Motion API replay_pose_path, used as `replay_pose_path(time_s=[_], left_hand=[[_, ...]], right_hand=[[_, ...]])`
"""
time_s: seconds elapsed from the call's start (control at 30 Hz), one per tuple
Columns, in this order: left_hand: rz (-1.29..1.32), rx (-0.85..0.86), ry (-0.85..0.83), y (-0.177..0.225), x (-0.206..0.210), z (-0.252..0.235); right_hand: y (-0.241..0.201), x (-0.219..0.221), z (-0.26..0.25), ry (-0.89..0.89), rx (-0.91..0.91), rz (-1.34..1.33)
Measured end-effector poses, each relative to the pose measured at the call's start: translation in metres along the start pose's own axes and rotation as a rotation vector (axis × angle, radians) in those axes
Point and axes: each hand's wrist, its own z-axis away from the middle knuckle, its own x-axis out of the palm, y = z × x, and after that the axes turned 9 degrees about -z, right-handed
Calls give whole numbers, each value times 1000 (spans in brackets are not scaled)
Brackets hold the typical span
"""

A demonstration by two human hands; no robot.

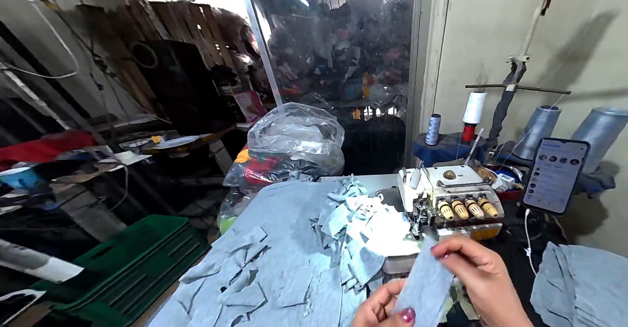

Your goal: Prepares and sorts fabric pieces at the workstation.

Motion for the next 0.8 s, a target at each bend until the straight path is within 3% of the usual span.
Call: replay_pose_path(time_s=[0.1,0.27,0.53,0.8], left_hand=[[-76,-100,211,-15,-10,-33],[-319,-23,423,-21,-39,-89],[-256,-36,432,-20,-61,-111],[-337,-117,407,-1,-74,-131]], right_hand=[[49,-21,10,242,245,173],[79,-2,1,345,430,239],[95,11,-7,434,362,342],[69,18,27,300,153,321]])
